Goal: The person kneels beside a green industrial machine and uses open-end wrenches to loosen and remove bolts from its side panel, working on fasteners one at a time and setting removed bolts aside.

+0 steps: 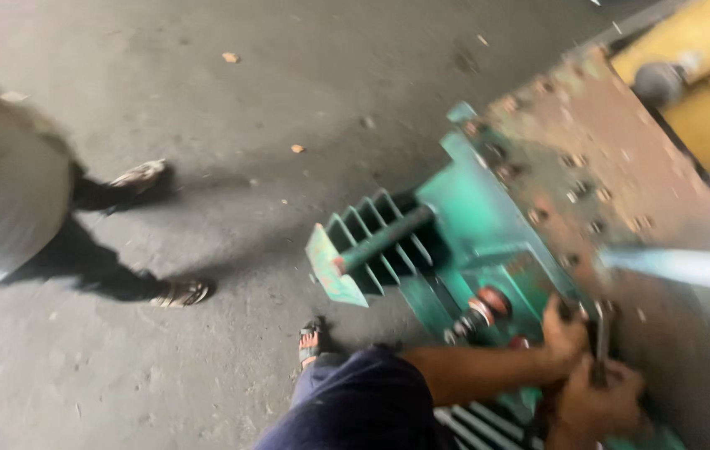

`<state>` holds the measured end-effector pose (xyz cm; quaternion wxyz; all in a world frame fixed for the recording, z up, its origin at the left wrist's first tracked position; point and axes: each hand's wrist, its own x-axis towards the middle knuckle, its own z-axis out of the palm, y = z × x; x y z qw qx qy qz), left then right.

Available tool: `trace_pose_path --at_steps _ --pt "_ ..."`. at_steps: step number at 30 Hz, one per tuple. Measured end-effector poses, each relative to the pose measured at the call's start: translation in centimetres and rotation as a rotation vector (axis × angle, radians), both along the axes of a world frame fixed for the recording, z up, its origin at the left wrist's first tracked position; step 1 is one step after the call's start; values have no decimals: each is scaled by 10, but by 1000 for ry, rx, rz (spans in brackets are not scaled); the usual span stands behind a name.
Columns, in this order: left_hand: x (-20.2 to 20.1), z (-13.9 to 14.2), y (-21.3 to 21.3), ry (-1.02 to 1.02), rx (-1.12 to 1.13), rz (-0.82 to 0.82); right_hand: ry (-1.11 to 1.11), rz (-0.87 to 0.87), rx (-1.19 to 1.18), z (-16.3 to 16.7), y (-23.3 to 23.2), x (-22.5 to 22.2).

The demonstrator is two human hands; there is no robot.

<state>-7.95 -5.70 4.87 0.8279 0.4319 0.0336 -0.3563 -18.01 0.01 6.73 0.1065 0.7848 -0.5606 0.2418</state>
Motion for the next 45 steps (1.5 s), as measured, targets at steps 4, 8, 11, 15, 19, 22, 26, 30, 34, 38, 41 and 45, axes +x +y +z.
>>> trace_pose_path --at_steps 4,8,11,15,19,22,26,30,34,38,41,45 --pt "2 -8 -4 194 -77 -283 -105 23 -68 -2 -3 0" --pt "10 -13 2 78 -167 -350 90 -190 -132 -17 -7 -5" --pt "7 -8 6 257 -222 -346 88 -212 54 -18 -13 -8" --pt "-1 5 8 264 -141 -321 183 -226 -9 -12 -14 -6" --pt "11 17 14 277 -140 -474 158 -249 24 -14 -11 -8" --pt "31 23 24 144 -209 -585 195 -275 -64 -24 -21 -18" --pt "45 31 31 74 -130 -688 394 -377 -190 -47 -50 -39" --pt "32 37 24 -161 186 -714 458 -293 -161 -67 -65 -54" --pt "23 25 13 -397 306 -618 428 -107 -155 -49 -90 -77" --pt "36 -3 3 -529 347 -728 169 115 40 13 -146 -93" --pt "39 -11 -9 -517 331 -717 427 131 118 27 -183 -80" --pt "47 -11 -17 -506 404 -782 699 183 430 41 -222 -58"
